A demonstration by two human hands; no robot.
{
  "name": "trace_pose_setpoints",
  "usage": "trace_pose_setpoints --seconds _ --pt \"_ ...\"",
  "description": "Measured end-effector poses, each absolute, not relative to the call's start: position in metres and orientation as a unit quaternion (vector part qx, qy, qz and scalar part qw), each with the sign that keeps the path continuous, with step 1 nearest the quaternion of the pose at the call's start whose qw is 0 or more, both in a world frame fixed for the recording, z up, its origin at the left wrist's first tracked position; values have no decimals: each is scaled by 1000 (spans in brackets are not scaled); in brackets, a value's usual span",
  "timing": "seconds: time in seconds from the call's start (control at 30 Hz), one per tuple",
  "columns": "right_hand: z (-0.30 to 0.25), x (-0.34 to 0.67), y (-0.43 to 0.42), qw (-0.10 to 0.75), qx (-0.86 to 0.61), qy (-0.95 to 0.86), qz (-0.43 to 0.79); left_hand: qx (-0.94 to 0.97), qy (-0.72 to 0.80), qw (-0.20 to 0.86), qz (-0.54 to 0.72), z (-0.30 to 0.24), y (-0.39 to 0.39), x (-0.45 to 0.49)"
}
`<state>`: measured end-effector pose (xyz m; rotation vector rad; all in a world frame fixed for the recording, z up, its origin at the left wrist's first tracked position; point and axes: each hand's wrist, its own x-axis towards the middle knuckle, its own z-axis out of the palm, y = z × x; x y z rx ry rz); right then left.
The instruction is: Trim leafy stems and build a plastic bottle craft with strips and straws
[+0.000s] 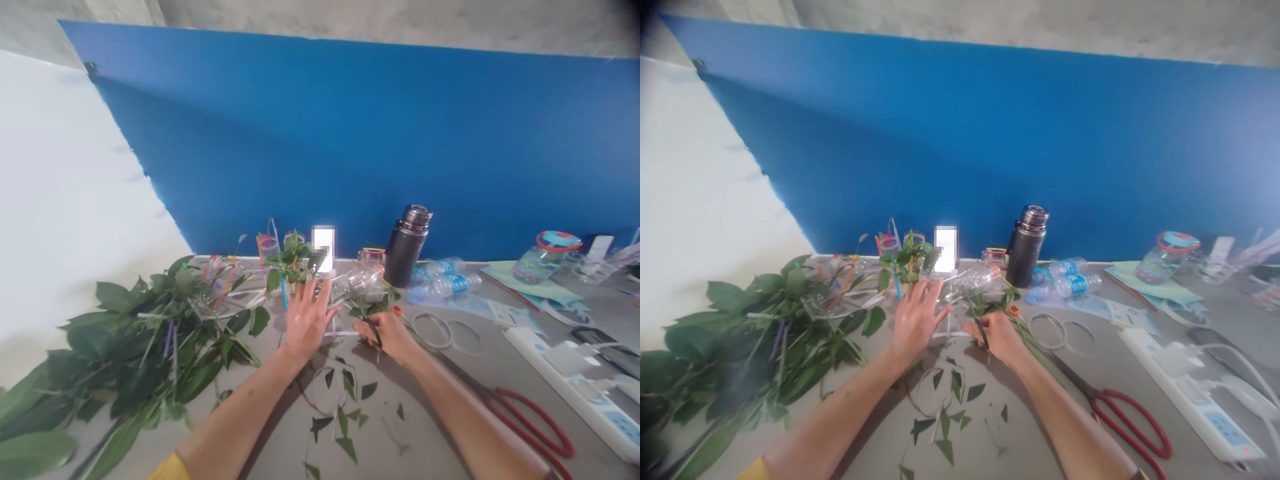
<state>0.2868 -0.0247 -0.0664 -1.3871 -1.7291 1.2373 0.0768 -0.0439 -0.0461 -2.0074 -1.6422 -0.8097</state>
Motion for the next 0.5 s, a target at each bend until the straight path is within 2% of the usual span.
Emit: trace_pose_setpoints --seconds 0.5 --pt "-64 282 -27 304 -515 -621 507 -737 -563 210 -308 -51 -43 75"
